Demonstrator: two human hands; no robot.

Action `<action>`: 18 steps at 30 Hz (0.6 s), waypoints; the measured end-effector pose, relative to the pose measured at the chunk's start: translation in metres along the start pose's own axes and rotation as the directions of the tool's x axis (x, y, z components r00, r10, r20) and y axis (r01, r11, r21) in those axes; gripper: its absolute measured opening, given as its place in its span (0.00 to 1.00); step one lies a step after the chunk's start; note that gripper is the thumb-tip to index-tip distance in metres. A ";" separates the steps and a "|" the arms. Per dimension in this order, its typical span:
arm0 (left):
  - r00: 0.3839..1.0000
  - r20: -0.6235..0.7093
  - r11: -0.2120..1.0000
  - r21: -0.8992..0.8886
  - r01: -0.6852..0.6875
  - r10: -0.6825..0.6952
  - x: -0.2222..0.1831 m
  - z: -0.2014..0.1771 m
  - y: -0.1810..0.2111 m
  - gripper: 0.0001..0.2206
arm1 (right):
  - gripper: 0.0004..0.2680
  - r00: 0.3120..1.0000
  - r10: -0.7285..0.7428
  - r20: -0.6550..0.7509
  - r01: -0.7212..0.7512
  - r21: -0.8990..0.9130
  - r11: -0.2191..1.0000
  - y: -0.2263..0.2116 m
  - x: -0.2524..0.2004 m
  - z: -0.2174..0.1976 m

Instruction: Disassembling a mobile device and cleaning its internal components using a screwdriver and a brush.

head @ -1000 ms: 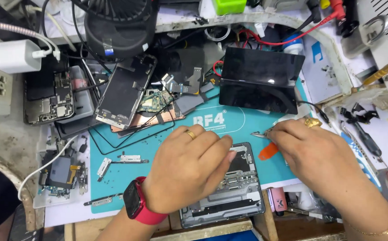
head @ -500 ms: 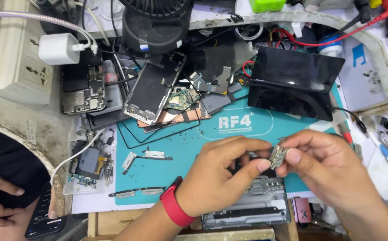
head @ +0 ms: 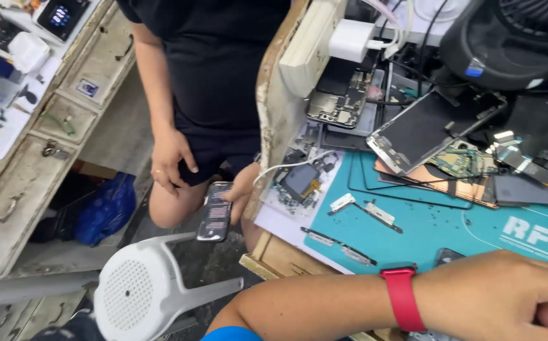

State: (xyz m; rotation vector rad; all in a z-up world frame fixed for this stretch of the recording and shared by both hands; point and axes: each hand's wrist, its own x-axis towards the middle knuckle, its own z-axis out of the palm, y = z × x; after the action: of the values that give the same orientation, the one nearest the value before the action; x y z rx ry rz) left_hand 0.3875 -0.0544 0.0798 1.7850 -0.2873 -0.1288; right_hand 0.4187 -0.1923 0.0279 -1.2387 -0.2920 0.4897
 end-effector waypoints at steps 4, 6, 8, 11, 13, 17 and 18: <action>0.988 0.104 0.983 -0.153 -0.101 0.118 -0.004 -0.001 0.021 0.18 | 0.09 0.980 -0.061 -0.187 0.054 -0.041 0.998 -0.024 -0.039 -0.051; 0.996 0.064 0.982 -0.179 -0.053 0.065 0.001 -0.020 0.042 0.13 | 0.09 0.942 -0.117 -0.316 0.104 -0.056 0.993 -0.040 -0.075 -0.080; 0.995 0.099 0.954 -0.300 0.021 0.009 0.003 -0.015 0.050 0.11 | 0.08 0.936 -0.062 -0.345 0.025 -0.112 0.993 -0.062 -0.077 -0.070; 0.989 0.117 0.920 -0.369 0.131 -0.094 0.005 -0.017 0.057 0.08 | 0.06 0.949 0.020 -0.315 -0.078 -0.172 0.982 -0.085 -0.072 -0.052; 0.988 0.104 0.930 -0.339 0.139 -0.110 0.004 -0.017 0.058 0.08 | 0.05 0.963 0.026 -0.268 -0.083 -0.205 0.975 -0.090 -0.070 -0.048; 0.981 0.096 0.918 -0.348 0.190 -0.167 0.005 -0.019 0.059 0.08 | 0.05 0.923 0.144 -0.358 -0.199 -0.122 0.972 -0.091 -0.062 -0.047; 0.980 0.101 0.919 -0.342 0.197 -0.173 0.004 -0.018 0.058 0.08 | 0.05 0.922 0.156 -0.355 -0.207 -0.110 0.972 -0.093 -0.064 -0.046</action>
State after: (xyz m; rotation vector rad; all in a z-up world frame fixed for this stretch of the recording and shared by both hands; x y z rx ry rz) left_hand 0.3887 -0.0510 0.1404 1.4498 -0.1324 -0.3568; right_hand 0.4038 -0.2852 0.1053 -1.4773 0.0896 0.4057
